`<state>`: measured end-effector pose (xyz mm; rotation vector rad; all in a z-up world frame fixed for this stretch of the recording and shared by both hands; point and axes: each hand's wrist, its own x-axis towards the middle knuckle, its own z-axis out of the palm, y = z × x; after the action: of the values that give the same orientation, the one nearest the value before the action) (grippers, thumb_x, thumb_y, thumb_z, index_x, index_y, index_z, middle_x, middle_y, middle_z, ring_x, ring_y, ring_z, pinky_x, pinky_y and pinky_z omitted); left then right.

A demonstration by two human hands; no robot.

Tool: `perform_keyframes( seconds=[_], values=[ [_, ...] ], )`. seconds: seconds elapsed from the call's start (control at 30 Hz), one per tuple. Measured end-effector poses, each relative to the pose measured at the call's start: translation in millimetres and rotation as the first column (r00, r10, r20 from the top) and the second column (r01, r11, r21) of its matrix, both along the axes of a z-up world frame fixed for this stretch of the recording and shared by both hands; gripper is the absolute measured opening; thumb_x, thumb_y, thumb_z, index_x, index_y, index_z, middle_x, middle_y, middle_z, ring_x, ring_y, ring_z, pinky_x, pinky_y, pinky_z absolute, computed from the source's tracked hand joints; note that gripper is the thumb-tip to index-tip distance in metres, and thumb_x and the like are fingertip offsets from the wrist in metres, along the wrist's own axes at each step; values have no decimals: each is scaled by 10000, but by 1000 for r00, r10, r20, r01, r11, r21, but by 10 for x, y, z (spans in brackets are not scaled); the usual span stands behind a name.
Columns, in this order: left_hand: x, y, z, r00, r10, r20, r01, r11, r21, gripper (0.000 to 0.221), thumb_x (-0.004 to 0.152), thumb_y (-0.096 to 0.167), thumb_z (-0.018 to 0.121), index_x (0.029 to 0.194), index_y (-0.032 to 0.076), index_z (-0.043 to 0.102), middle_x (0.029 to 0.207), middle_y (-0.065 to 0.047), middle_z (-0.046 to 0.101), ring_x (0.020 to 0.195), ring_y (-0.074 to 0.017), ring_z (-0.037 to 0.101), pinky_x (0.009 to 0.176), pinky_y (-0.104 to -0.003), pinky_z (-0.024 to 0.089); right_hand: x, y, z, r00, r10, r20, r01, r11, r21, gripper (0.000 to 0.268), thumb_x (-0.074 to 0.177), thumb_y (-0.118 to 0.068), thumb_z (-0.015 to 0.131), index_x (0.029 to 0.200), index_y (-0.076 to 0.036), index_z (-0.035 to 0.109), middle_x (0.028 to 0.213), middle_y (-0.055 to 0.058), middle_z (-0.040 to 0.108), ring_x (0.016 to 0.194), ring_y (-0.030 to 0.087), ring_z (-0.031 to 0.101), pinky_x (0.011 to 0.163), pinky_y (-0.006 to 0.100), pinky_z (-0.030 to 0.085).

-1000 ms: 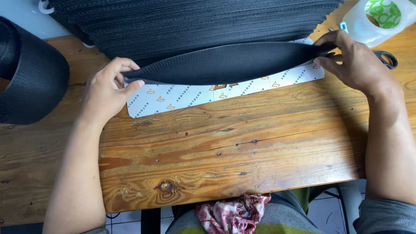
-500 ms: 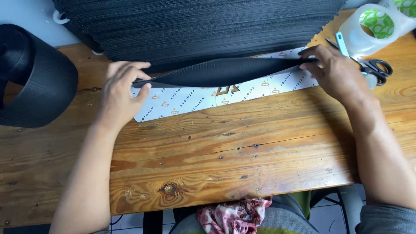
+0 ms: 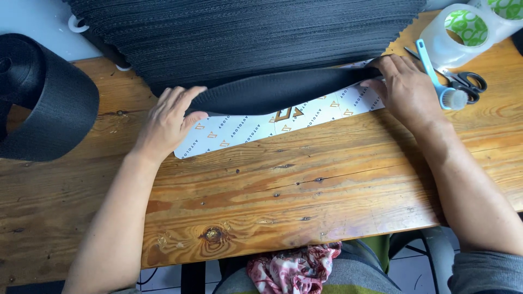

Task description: Preparing and measuring long black fabric straps on a template board using tape and scissors.

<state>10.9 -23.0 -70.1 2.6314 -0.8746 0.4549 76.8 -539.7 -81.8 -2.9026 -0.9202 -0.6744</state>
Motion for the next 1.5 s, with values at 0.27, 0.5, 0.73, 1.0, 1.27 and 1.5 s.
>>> perform_keyframes(
  seconds=[0.27, 0.5, 0.73, 1.0, 1.27, 1.5],
  values=[
    [-27, 32, -8, 995, -24, 94, 37, 989, -141, 286, 999, 116, 748, 1256, 8, 681, 1152, -128, 767, 965, -282, 746, 832, -406, 604, -50, 43, 144, 1000, 10, 22, -11, 1000, 26, 335, 1135, -340, 674, 1288, -42, 673, 1045, 103, 735, 982, 322, 687, 752, 422, 527],
    [36, 56, -69, 994, -19, 104, 42, 975, -220, 299, 967, -37, 778, 1252, 32, 720, 1035, -80, 801, 931, -189, 777, 781, -316, 631, 110, -46, 16, 993, 55, -105, -43, 993, 114, 248, 1117, -229, 698, 990, -19, 664, 928, 149, 722, 902, 373, 685, 784, 451, 519],
    [47, 109, -140, 996, 19, 86, 1, 973, -230, 303, 942, -16, 776, 1228, 72, 731, 1020, -66, 801, 878, -175, 786, 750, -313, 660, 110, -39, 55, 992, 43, -122, -25, 989, 147, 183, 1077, -234, 688, 1029, -60, 720, 955, 125, 755, 881, 342, 716, 731, 434, 519],
    [9, 66, -91, 991, 64, -120, -107, 915, -390, 337, 958, 68, 675, 1265, 193, 738, 1117, -88, 788, 929, -305, 761, 786, -450, 626, -30, 96, 343, 984, -54, -171, 81, 984, 158, 378, 942, -408, 727, 1025, -40, 694, 1066, 188, 753, 1081, 359, 726, 868, 442, 601],
    [-24, -36, 199, 976, 30, -217, -96, 949, -301, 529, 929, 258, 716, 1445, 185, 622, 1276, -159, 704, 1147, -373, 684, 960, -508, 560, 11, 10, 353, 967, -132, -217, 165, 976, 141, 311, 908, -393, 727, 1101, -150, 708, 987, 85, 753, 1032, 290, 724, 851, 419, 598],
    [0, -47, -212, 984, 169, 52, -149, 950, -274, 395, 1006, 281, 655, 1399, 240, 676, 1185, -53, 753, 1039, -248, 728, 869, -359, 589, 43, -73, 123, 974, -181, -133, 193, 978, 80, 187, 1006, -444, 669, 1030, -260, 699, 886, -51, 724, 951, 159, 717, 772, 304, 578]
  ],
)
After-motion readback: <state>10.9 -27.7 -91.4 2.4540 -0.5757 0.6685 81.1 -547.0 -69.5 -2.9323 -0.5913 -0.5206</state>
